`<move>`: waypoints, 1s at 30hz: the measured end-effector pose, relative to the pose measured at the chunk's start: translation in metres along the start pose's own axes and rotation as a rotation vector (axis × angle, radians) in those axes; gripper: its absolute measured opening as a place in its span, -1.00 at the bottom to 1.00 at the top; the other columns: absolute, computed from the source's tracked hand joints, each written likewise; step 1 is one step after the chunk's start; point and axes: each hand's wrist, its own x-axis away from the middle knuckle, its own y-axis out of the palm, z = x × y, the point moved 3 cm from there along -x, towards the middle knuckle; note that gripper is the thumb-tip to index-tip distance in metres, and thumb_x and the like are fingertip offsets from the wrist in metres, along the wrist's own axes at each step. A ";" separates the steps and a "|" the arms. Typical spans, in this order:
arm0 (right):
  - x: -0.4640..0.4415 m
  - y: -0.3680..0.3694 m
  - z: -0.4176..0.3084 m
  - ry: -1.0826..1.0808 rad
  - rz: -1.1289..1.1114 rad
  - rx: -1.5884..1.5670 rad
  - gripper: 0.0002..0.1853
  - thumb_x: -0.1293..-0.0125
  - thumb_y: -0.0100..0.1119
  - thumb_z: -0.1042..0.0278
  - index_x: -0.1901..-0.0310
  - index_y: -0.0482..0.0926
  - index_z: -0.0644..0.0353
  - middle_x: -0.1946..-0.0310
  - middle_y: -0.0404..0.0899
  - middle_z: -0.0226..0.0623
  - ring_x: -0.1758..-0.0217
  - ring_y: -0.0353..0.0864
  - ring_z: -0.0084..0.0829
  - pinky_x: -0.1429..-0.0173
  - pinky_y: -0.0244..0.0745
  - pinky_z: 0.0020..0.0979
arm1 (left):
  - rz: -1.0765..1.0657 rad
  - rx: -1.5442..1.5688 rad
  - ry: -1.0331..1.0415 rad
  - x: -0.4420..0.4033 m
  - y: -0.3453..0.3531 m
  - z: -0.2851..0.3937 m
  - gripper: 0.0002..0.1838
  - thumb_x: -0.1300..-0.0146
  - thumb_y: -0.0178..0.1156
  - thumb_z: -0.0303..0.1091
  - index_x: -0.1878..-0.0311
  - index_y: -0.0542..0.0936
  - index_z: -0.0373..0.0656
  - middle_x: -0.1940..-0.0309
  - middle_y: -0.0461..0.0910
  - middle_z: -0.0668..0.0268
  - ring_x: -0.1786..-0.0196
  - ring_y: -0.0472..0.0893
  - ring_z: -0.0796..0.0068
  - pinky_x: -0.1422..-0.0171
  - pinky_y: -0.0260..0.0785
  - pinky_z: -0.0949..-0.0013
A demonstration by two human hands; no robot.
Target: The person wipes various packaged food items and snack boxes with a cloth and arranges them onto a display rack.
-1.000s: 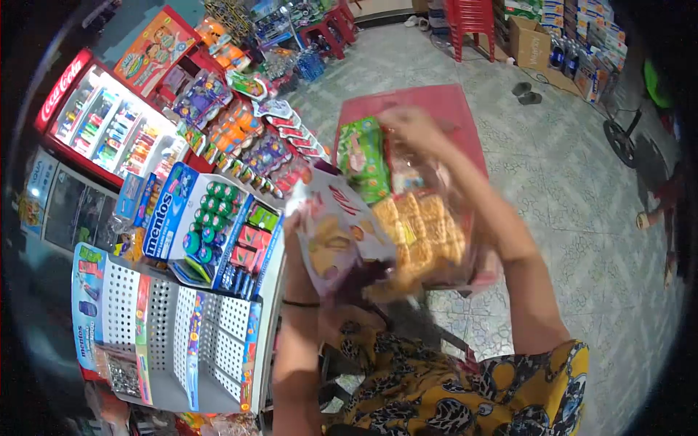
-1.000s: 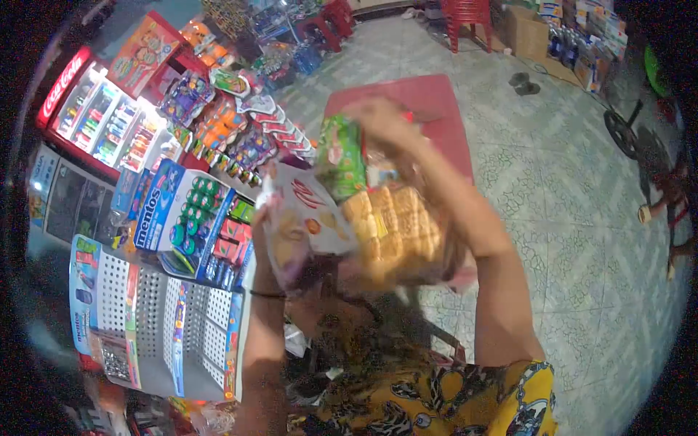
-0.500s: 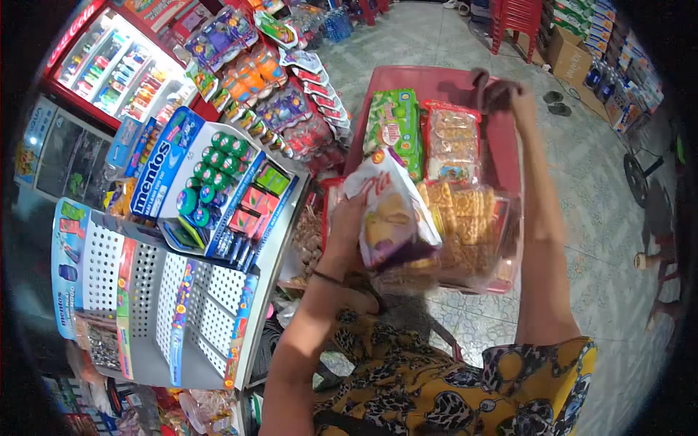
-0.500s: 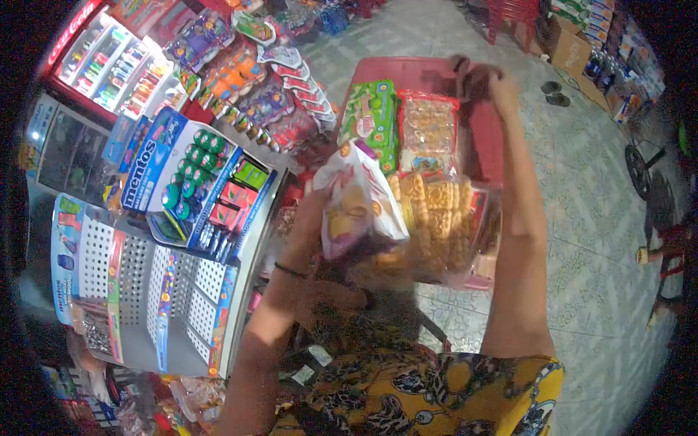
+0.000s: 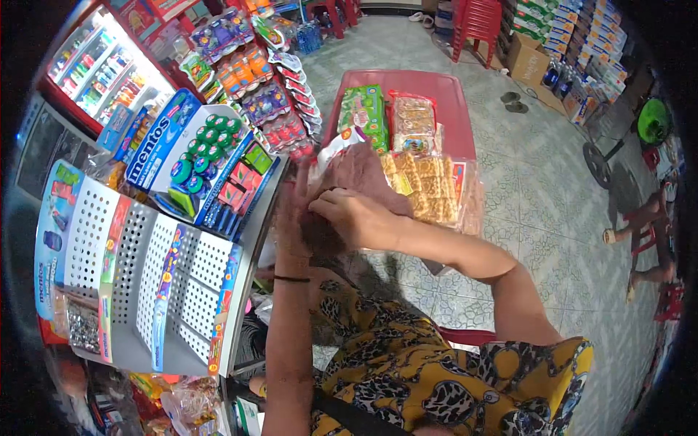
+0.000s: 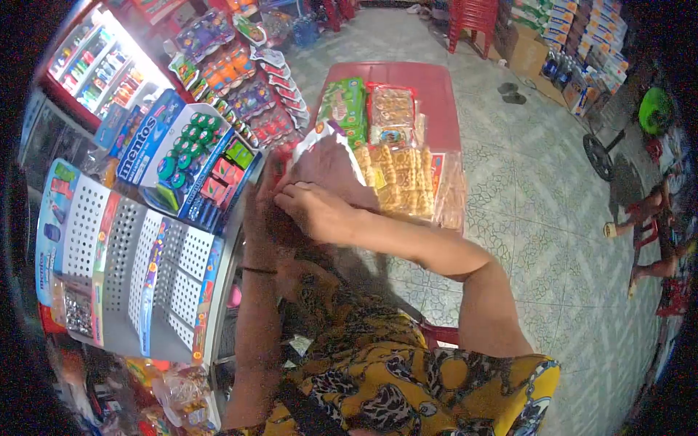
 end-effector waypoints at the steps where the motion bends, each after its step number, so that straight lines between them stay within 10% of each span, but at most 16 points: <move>1: -0.004 0.004 -0.004 0.012 -0.078 -0.079 -0.61 0.07 0.07 0.54 0.09 0.48 0.25 0.16 0.50 -0.06 0.08 0.51 -0.11 0.02 0.43 -0.21 | 0.044 -0.139 0.012 -0.003 -0.016 -0.001 -0.38 -0.35 -0.14 -0.17 -0.40 -0.09 -0.05 -0.23 0.26 0.11 -0.06 0.46 0.27 -0.11 0.35 0.32; 4: -0.003 -0.026 -0.010 0.195 0.089 -0.224 -0.63 0.03 -0.06 0.59 0.11 0.51 0.27 0.21 0.56 -0.10 0.15 0.56 -0.25 0.02 0.44 -0.35 | 0.140 -0.222 0.004 0.009 -0.052 -0.020 -0.54 -0.20 -0.07 -0.56 -0.22 0.31 -0.22 -0.02 0.47 0.15 0.03 0.54 0.31 -0.07 0.42 0.35; 7: 0.027 -0.054 0.048 0.601 0.547 -0.311 -0.76 -0.20 0.02 0.38 0.13 0.53 0.25 0.30 0.58 -0.27 0.26 0.53 -0.51 0.14 0.44 -0.48 | 0.367 0.006 0.027 0.007 -0.075 -0.043 -0.64 -0.20 -0.05 -0.44 -0.08 0.44 -0.25 0.08 0.53 0.21 0.07 0.55 0.30 -0.06 0.42 0.32; 12: 0.042 -0.019 0.170 0.942 0.266 -0.396 -0.49 -0.23 0.02 -0.02 0.12 0.49 0.38 0.34 0.58 -0.16 0.30 0.56 -0.50 0.26 0.44 -0.47 | 0.119 0.256 0.085 -0.011 -0.087 -0.046 -0.63 -0.27 -0.06 -0.27 -0.06 0.44 -0.26 0.06 0.51 0.13 -0.01 0.50 0.23 -0.17 0.33 0.23; 14: 0.025 -0.016 0.175 1.028 0.103 -0.473 -0.34 -0.15 0.00 -0.24 0.17 0.54 0.37 0.37 0.58 -0.12 0.25 0.57 -0.36 0.19 0.45 -0.37 | 0.476 -1.438 0.500 -0.006 -0.051 -0.028 -0.67 -0.25 -0.03 -0.31 0.00 0.48 -0.29 0.11 0.50 0.02 0.04 0.50 0.15 -0.09 0.31 0.21; 16: 0.006 -0.012 0.185 0.964 -0.030 -0.096 -0.28 -0.07 -0.01 -0.38 0.25 0.59 0.29 0.38 0.58 -0.06 0.19 0.57 -0.21 0.09 0.44 -0.29 | 0.534 -1.501 0.457 -0.005 -0.039 -0.036 -0.58 -0.17 0.11 -0.21 -0.02 0.45 -0.30 0.05 0.46 -0.01 -0.04 0.43 0.09 -0.17 0.23 0.21; 20: -0.005 0.015 0.196 1.165 -0.186 -0.346 -0.22 -0.09 0.04 -0.35 -0.02 0.45 0.31 0.15 0.54 -0.07 0.13 0.52 -0.32 0.09 0.41 -0.29 | 0.371 -1.468 0.340 -0.003 -0.030 -0.023 -0.49 -0.05 0.24 -0.27 -0.07 0.41 -0.29 0.00 0.44 0.03 -0.10 0.43 0.18 -0.19 0.23 0.30; 23: -0.019 -0.012 0.111 1.063 -0.060 -1.006 -0.13 -0.05 0.06 -0.38 -0.26 0.22 0.10 -0.33 0.03 -0.04 -0.35 0.05 -0.19 -0.33 -0.01 -0.11 | 0.186 -1.176 0.292 0.004 -0.026 -0.023 -0.53 -0.04 0.20 -0.50 -0.08 0.39 -0.31 -0.02 0.44 0.12 -0.12 0.42 0.35 -0.18 0.24 0.39; 30: 0.010 -0.002 0.132 0.848 0.192 -1.404 -0.48 -0.12 0.20 0.01 -0.04 0.39 0.13 0.05 0.49 -0.24 0.01 0.48 -0.32 -0.02 0.43 -0.21 | 0.198 -1.020 0.339 0.018 -0.014 -0.029 -0.50 -0.01 0.05 -0.67 -0.11 0.34 -0.36 -0.03 0.40 0.18 -0.14 0.41 0.39 -0.22 0.23 0.40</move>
